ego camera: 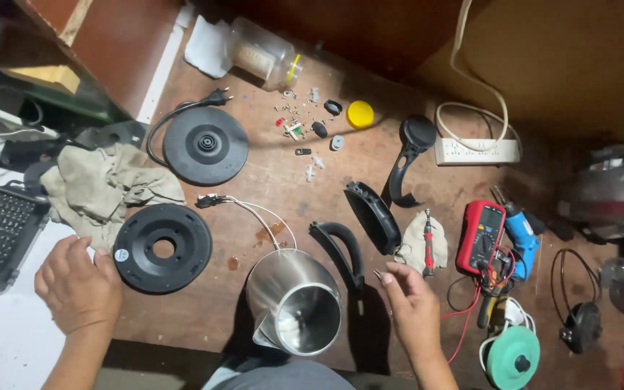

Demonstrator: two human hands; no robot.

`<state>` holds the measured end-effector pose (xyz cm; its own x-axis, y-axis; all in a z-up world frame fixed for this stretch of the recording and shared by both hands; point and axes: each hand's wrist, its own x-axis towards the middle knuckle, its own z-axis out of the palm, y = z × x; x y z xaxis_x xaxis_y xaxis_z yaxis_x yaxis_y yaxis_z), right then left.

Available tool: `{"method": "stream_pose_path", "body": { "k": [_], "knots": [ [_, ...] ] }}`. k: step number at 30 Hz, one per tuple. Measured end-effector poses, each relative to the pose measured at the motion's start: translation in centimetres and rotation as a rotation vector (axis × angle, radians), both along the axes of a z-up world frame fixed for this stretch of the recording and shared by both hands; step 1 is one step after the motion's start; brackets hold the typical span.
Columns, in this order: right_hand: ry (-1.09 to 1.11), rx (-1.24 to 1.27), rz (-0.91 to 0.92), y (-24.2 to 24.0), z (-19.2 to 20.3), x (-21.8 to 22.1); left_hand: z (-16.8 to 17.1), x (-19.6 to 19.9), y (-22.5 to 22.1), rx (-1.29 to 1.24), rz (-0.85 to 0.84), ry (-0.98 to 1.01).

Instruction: Attaching a plastic handle to the body of an electric kettle using a screwdriver

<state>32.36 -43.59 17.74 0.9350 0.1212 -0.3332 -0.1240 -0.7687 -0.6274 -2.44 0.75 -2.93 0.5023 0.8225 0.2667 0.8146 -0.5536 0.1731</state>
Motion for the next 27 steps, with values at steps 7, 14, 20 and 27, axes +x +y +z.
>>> {"method": "stream_pose_path", "body": {
  "k": [7,14,20,27],
  "knots": [
    [-0.179,-0.245,0.247,3.5,-4.7,9.3,-0.4,-0.7,1.4,-0.104,-0.016,-0.065],
    [-0.189,-0.253,0.278,2.7,-3.3,8.6,10.5,-1.8,-2.6,-0.282,-0.042,-0.472],
    [-0.068,0.129,-0.046,-4.2,-2.1,2.2,24.0,3.8,-12.4,-0.76,-0.088,-0.46],
    [0.194,0.661,0.017,-7.6,-5.1,-4.5,27.8,14.8,-22.3,-0.828,-1.045,-0.133]
  ]
}}
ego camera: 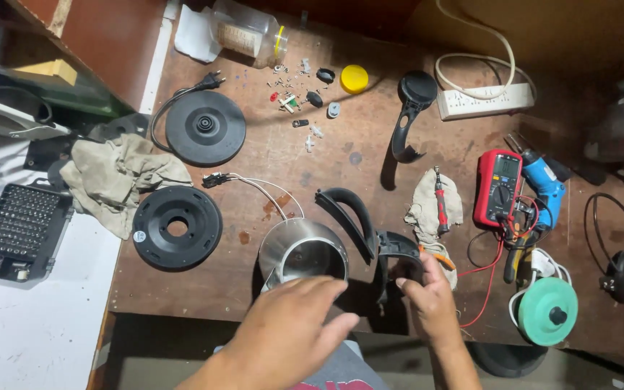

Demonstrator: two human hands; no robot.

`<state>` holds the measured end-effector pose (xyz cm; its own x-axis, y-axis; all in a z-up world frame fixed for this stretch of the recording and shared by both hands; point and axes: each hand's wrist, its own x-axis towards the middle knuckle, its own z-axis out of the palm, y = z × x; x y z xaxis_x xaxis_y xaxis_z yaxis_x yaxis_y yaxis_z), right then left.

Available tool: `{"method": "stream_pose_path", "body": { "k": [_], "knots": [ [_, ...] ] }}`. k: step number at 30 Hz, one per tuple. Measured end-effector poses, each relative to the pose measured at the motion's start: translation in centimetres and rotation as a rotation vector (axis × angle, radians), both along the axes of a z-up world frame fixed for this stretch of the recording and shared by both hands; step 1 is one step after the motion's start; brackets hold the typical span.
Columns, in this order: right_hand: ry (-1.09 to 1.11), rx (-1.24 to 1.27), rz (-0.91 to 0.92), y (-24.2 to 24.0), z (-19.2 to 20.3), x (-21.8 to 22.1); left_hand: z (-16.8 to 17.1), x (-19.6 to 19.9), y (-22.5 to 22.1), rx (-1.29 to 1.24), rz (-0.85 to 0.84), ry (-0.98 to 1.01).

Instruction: Attaching a plastic handle to the body of an electric kettle using a screwdriver

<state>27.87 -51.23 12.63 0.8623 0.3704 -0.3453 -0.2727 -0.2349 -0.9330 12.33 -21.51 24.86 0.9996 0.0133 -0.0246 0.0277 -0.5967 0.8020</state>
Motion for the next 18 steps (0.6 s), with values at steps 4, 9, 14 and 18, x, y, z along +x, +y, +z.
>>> {"method": "stream_pose_path", "body": {
  "k": [4,9,14,18],
  "knots": [
    [0.091,0.043,-0.02,2.2,-1.9,-1.7,-4.4,2.0,-2.1,0.508,-0.065,0.024],
    [0.281,0.267,0.002,4.2,-4.4,-1.8,-7.3,0.9,-1.2,0.56,-0.144,-0.086],
    [0.574,0.42,-0.019,5.6,-4.1,-1.9,-7.7,1.5,-0.6,0.557,-0.211,-0.075],
    [0.715,0.45,-0.055,5.4,-4.9,-2.0,-7.8,2.0,-0.3,0.562,-0.219,-0.079]
  ]
}}
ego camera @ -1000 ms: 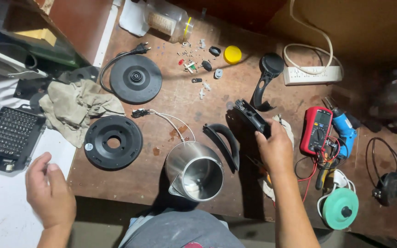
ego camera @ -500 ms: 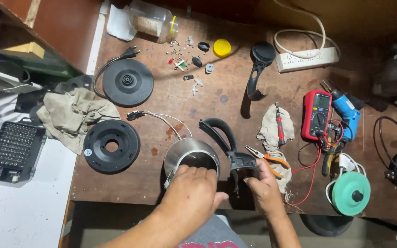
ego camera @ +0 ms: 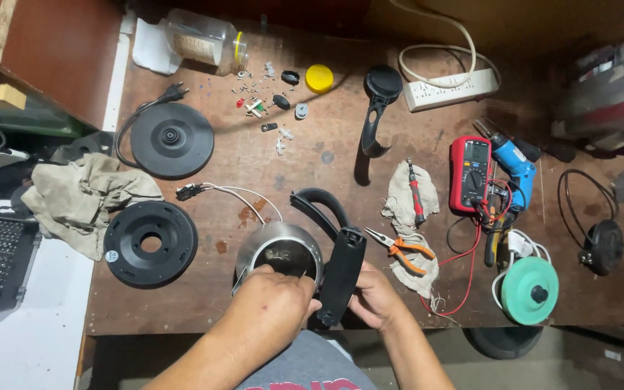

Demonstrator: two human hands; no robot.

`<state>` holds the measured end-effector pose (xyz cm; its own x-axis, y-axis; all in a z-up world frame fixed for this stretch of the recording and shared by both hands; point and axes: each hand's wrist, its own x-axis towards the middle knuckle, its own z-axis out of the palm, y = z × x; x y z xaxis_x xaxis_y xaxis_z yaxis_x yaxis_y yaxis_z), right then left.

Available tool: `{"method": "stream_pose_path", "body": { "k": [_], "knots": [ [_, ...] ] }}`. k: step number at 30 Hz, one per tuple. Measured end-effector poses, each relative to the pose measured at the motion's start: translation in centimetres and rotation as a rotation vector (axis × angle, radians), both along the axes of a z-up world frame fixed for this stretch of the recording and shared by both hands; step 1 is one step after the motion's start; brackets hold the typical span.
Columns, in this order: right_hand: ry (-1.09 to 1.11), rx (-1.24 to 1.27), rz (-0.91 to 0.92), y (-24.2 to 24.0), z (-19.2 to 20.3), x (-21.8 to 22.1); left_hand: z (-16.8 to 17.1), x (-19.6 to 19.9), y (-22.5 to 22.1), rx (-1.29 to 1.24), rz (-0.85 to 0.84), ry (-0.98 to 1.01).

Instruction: Attaching a plastic handle to the body of an electric kettle using a screwdriver

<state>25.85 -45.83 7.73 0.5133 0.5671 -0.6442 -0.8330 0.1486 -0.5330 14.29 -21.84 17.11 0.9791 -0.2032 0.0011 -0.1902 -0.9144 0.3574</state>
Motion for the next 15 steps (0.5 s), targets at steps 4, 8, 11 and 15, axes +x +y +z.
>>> {"method": "stream_pose_path", "body": {
  "k": [4,8,11,15],
  "knots": [
    [0.005,-0.006,-0.013,0.1,-0.7,0.0,0.2,0.2,-0.1,0.062,-0.006,-0.012],
    [0.015,0.002,-0.024,-0.2,-1.1,0.1,0.0,0.0,-0.2,-0.017,0.01,0.007],
    [0.023,0.004,-0.021,-0.1,-1.0,0.3,-0.3,-0.3,-0.4,-0.024,0.005,0.01],
    [0.012,0.033,-0.007,0.1,-0.6,0.3,-0.5,-0.5,-0.4,-0.033,-0.015,0.038]
  ]
}}
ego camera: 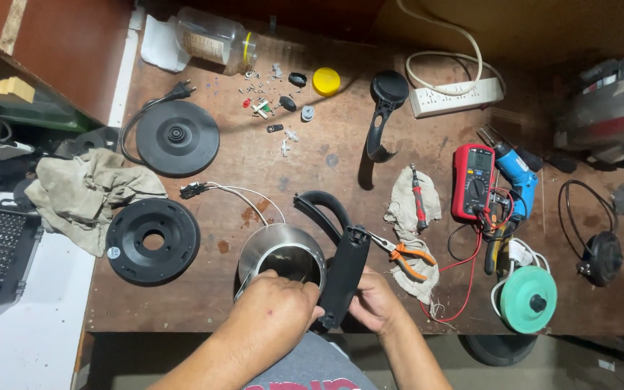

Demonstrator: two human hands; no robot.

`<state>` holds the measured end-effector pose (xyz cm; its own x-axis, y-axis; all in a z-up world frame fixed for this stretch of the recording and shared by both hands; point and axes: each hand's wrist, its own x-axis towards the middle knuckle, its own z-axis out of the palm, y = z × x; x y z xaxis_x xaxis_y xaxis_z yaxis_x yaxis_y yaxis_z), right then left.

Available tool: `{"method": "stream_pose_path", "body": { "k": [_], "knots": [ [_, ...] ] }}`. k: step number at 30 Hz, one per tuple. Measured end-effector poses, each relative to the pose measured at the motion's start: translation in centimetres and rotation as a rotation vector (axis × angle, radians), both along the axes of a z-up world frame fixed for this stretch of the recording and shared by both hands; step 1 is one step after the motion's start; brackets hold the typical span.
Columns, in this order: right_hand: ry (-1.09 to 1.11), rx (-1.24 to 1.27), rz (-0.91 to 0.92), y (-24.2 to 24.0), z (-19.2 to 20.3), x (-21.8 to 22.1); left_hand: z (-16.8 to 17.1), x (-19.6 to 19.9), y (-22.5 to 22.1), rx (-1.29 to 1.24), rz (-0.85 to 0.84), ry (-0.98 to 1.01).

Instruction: Attaching a plastic handle to the body of an electric kettle using a screwdriver

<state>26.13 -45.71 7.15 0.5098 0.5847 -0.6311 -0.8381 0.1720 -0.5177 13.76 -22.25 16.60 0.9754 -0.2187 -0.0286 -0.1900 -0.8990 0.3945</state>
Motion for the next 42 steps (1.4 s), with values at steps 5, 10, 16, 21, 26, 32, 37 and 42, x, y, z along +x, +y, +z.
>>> {"method": "stream_pose_path", "body": {
  "k": [5,10,16,21,26,32,37,42],
  "knots": [
    [-0.111,-0.073,0.011,0.2,1.5,-0.1,0.7,0.1,0.3,0.013,-0.026,0.019],
    [-0.551,-0.23,0.018,-0.4,2.7,1.0,1.6,0.1,0.8,0.003,-0.037,0.045],
    [-1.053,-0.396,0.133,1.1,2.6,1.9,2.5,-0.1,1.7,-0.067,-0.046,0.113],
    [-1.108,-0.24,0.102,2.7,1.3,2.1,3.0,0.0,2.0,-0.058,-0.082,0.115],
    [-1.15,-0.341,0.153,3.5,1.4,2.3,2.4,-0.1,1.9,-0.076,-0.144,0.107],
    [-1.25,-0.439,0.222,2.9,2.0,2.4,2.5,0.2,1.9,-0.057,-0.136,0.113],
    [-1.301,-0.491,0.273,2.3,1.3,2.4,2.8,0.5,1.9,-0.037,-0.149,0.112],
    [-1.371,-0.548,0.342,2.1,1.0,2.5,4.5,0.3,1.2,-0.118,0.065,0.198]
  ]
}}
